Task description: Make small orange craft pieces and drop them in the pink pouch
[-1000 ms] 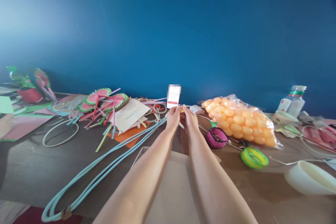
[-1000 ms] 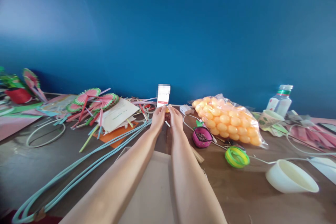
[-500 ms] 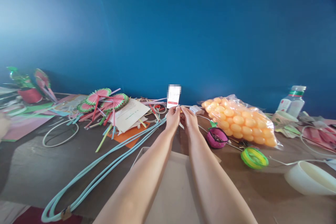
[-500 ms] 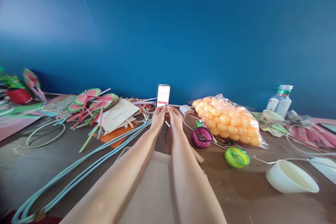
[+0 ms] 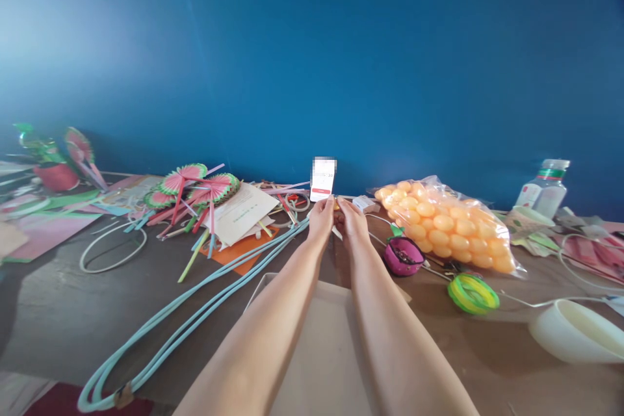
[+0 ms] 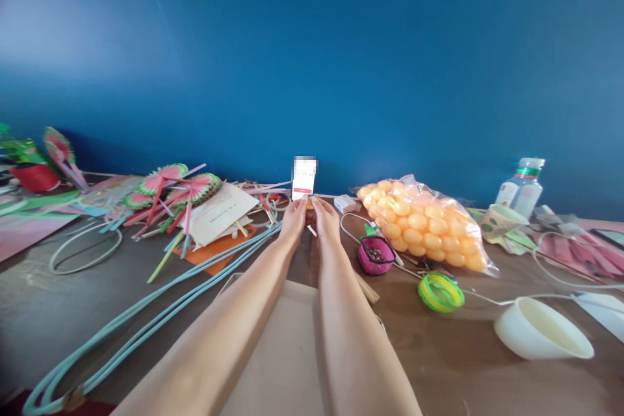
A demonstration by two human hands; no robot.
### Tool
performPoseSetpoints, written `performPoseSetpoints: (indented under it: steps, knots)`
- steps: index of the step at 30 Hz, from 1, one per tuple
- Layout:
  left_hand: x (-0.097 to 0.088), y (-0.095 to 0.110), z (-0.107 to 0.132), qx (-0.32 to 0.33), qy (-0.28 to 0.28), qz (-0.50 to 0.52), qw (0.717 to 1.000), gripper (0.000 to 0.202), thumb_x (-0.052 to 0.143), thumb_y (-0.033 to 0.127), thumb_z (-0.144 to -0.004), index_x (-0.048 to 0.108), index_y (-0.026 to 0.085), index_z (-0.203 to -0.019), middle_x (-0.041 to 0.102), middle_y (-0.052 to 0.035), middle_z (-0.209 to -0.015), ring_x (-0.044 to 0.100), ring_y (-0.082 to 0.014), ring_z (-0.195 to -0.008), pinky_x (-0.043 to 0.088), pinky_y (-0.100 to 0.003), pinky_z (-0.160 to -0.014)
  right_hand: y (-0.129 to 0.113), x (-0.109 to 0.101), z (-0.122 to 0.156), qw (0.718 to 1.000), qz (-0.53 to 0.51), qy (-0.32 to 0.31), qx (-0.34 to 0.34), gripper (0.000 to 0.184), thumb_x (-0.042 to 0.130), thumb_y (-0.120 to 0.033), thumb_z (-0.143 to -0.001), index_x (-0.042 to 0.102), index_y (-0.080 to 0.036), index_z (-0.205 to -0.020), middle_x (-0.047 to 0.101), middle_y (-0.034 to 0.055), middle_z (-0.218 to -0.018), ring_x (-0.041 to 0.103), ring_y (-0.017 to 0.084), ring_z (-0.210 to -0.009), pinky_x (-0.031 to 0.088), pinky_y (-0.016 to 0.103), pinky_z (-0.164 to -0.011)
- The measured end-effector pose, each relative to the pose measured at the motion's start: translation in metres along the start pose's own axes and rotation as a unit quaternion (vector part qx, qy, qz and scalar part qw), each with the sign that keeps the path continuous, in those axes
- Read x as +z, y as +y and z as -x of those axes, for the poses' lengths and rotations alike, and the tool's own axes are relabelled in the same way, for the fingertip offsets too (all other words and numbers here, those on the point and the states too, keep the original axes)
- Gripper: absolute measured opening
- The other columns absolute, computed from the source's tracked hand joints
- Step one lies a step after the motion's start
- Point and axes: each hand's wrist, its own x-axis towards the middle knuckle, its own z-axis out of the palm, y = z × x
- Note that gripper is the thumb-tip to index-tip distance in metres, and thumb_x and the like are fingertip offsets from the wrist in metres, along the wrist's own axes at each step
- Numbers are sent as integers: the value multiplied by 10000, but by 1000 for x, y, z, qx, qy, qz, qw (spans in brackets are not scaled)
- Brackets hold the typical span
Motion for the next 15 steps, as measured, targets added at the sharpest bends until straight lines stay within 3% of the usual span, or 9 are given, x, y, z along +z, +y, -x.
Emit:
performPoseSetpoints:
  steps: [4,15]
  knots:
    - [0,-1,-2,-4,-19,11,1000,434,613,550,-846,697,136,-946,701,-91,-843,625,-151,-623,530,-298,-636,0,-1,0,1000,10,12,4,362,777,-364,-672,732,-195,-989,639,-28,-574,517,116,-428,391,233,-383]
    - [1,3,3,-28,3,50,998,359,629,486,-856,666,136,-927,702,-84,-835,638,-149,-638,536,-291,-648,1,1,-1,999,7,34,4,314,769,-341,-671,740,-183,-940,605,-32,-525,467,102,-386,378,224,-365]
